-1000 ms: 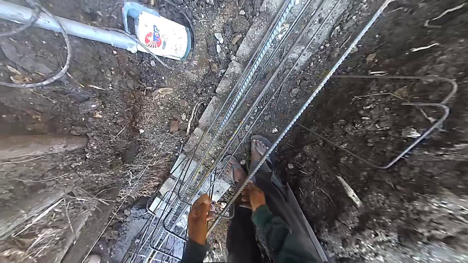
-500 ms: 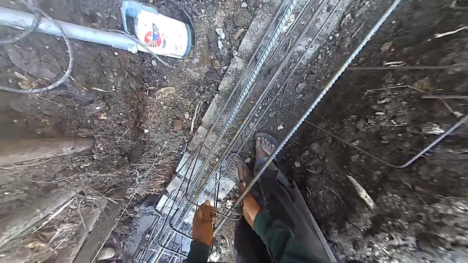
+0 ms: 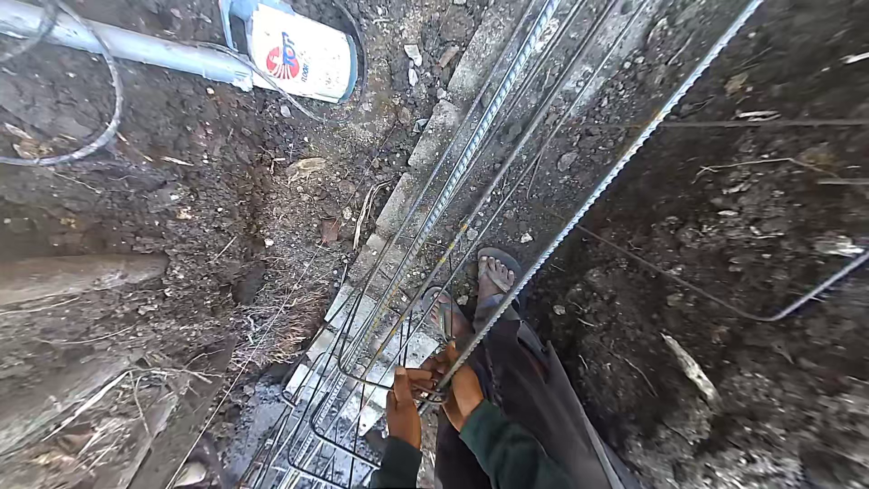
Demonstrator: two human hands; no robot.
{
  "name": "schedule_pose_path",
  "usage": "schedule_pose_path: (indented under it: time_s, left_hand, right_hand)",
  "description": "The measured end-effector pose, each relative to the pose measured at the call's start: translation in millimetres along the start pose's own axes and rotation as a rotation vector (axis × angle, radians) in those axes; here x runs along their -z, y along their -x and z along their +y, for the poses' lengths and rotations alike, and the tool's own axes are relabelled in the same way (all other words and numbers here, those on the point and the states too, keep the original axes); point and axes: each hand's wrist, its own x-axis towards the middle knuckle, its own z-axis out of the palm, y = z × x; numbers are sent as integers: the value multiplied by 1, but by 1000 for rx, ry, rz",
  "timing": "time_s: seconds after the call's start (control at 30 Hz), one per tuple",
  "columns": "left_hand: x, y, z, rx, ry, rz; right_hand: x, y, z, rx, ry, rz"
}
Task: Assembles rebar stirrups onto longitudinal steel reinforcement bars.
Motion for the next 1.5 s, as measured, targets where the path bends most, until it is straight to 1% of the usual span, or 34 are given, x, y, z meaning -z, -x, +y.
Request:
schedule_pose_path:
  time_s: [0.1,0.17,0.27,0.33,0.4,0.47,0.5,0.57,0.63,0.77,0.87,0.97,1.03,1.13,1.2,1.27,1.37,1.43,1.5]
  left_hand:
    - [7,0,0,55,-28,-22]
    - [9,1,-1,86,-29,-29]
    - [17,9,-13,69,32,16]
    - [25,14,-15,46,-34,53]
    - [36,24,-15,32,-130,70]
    - [45,26,-21,-2,-199,53]
    - [46,26,-24,3,-226,51]
    - [42,26,-25,62,-266,88]
    - [34,23,-23,99,-219,135]
    - [32,24,-20,126,-143,107]
    - [37,28,-19,134,-183,77]
    - [42,30,-18,109,-218,46]
    - [43,34,-15,99,-231,64]
    - [43,43,-11,56,-248,182]
    - [44,49,-9,27,-271,242]
    - [48,54,-12,0,-321,243]
    - [56,52,-12,-23,-457,183]
    - [60,48,-14,-34,-474,144]
    - [64,43,-19,-14,-464,99]
  right_hand:
    - [3,-3,7,3,63,-18]
    - [4,-3,6,-20,169,-31]
    - [7,2,9,-191,421,-79]
    - [10,2,19,-290,520,-178]
    - [15,-1,38,-387,587,-277]
    - [19,-11,56,-446,552,-305]
    - [19,-15,59,-449,532,-284]
    - [25,-19,61,-441,510,-172]
    - [27,-20,53,-468,520,-86]
    - [35,-19,40,-446,558,30]
    - [41,-17,28,-419,583,56]
    - [48,-17,22,-412,636,37]
    - [53,-22,19,-397,728,26]
    - [58,-28,8,-352,1021,16]
    - [65,-33,3,-336,1119,-45]
    - [70,-32,0,-326,1089,-114]
    - [72,-27,-4,-305,943,-173]
    - [70,-22,-8,-316,872,-226]
    - [66,-21,-9,-313,855,-269]
